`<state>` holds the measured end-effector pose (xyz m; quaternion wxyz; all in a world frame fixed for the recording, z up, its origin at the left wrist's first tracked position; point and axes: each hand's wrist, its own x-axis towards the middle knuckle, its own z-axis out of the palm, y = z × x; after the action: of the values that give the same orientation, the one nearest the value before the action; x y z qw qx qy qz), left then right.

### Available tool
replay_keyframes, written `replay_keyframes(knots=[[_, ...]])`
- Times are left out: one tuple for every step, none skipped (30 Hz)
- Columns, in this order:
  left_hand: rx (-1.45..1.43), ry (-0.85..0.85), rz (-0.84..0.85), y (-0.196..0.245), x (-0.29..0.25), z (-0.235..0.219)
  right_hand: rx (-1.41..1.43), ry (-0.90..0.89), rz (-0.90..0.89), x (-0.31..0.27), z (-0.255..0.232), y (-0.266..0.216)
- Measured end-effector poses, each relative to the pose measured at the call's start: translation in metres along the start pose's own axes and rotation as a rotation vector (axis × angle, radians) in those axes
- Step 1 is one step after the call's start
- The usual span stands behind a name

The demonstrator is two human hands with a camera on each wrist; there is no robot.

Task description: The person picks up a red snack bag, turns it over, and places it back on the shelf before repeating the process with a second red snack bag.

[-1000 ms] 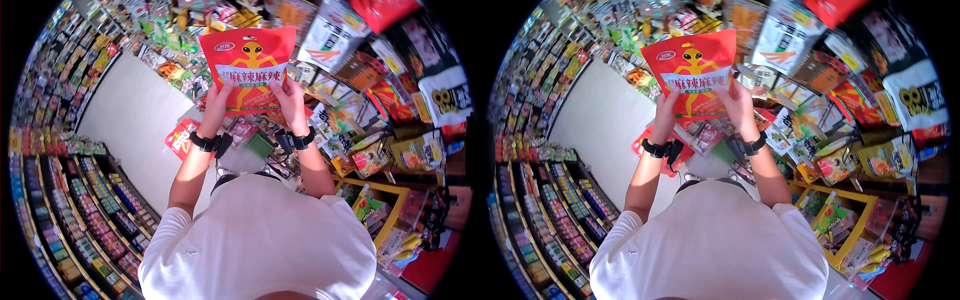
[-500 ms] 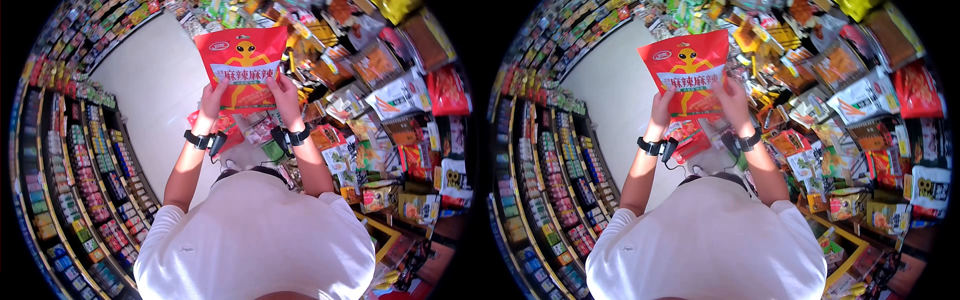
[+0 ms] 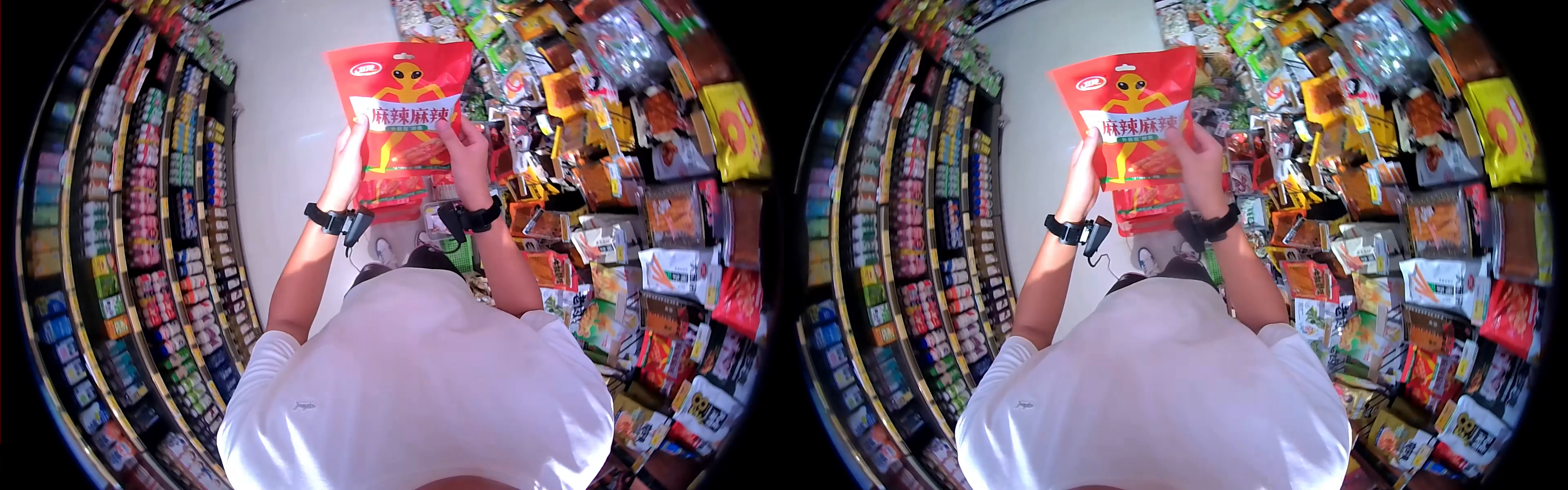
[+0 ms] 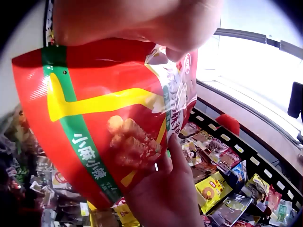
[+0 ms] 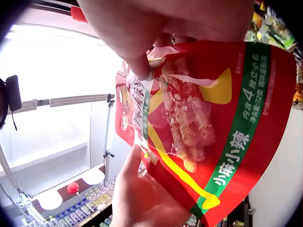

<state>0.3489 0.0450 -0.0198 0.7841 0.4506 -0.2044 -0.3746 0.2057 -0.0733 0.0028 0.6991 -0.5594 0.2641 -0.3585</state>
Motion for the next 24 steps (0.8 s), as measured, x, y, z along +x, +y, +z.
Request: replay_keyframes(knots=[[0.026, 0.008, 0.001, 0.001, 0.001, -0.009, 0.001, -0.025, 0.011, 0.004, 0.006, 0.006], [0.024, 0.034, 0.011, 0.001, 0.000, -0.016, -0.008, -0.037, 0.017, 0.008, 0.010, 0.013], [0.025, 0.079, 0.018, 0.003, -0.002, -0.018, -0.017, -0.050, 0.024, 0.010, 0.014, 0.018], [0.026, 0.124, 0.025, 0.004, -0.003, -0.021, -0.017, -0.073, 0.036, 0.013, 0.017, 0.024], [0.006, 0.137, 0.019, 0.002, -0.002, -0.031, -0.011, -0.093, 0.051, 0.016, 0.022, 0.030], [0.006, 0.160, 0.022, 0.003, -0.003, -0.035, -0.005, -0.109, 0.065, 0.019, 0.024, 0.035], [-0.006, 0.175, -0.002, 0.003, -0.002, -0.039, -0.052, -0.132, 0.067, 0.023, 0.024, 0.045], [-0.020, 0.190, -0.029, 0.003, -0.002, -0.042, -0.052, -0.146, 0.079, 0.028, 0.024, 0.052], [-0.020, 0.207, -0.030, 0.000, -0.001, -0.047, -0.093, -0.164, 0.108, 0.033, 0.023, 0.058], [-0.037, 0.222, -0.045, -0.005, 0.002, -0.049, -0.133, -0.180, 0.135, 0.037, 0.020, 0.065], [-0.054, 0.237, -0.063, -0.010, 0.005, -0.054, -0.131, -0.189, 0.149, 0.042, 0.020, 0.073], [-0.055, 0.252, -0.069, -0.011, 0.009, -0.061, -0.032, -0.206, 0.194, 0.046, 0.023, 0.081], [0.024, 0.256, -0.104, -0.015, 0.012, -0.068, 0.068, -0.218, 0.242, 0.051, 0.022, 0.090], [0.101, 0.259, -0.142, -0.020, 0.015, -0.073, 0.066, -0.220, 0.262, 0.056, 0.020, 0.099], [0.097, 0.275, -0.158, -0.028, 0.020, -0.081, 0.107, -0.224, 0.325, 0.061, 0.015, 0.109], [0.145, 0.292, -0.202, -0.039, 0.024, -0.090, 0.147, -0.225, 0.391, 0.067, 0.010, 0.119], [0.193, 0.307, -0.249, -0.051, 0.026, -0.097, 0.137, -0.255, 0.430, 0.070, 0.003, 0.127], [0.189, 0.319, -0.275, -0.064, 0.028, -0.101, 0.132, -0.270, 0.468, 0.074, -0.003, 0.137], [0.139, 0.385, -0.282, -0.077, 0.032, -0.104, 0.135, -0.265, 0.459, 0.078, -0.006, 0.149], [0.090, 0.450, -0.286, -0.091, 0.035, -0.106, 0.138, -0.258, 0.447, 0.081, -0.010, 0.160], [0.054, 0.472, -0.317, -0.099, 0.035, -0.104, 0.136, -0.250, 0.461, 0.081, -0.016, 0.173], [0.056, 0.476, -0.325, -0.113, 0.036, -0.106, 0.101, -0.221, 0.475, 0.084, -0.019, 0.186], [0.061, 0.475, -0.302, -0.128, 0.038, -0.110, 0.070, -0.195, 0.488, 0.088, -0.021, 0.201], [0.070, 0.474, -0.281, -0.138, 0.040, -0.114, 0.080, -0.190, 0.496, 0.090, -0.022, 0.212]])
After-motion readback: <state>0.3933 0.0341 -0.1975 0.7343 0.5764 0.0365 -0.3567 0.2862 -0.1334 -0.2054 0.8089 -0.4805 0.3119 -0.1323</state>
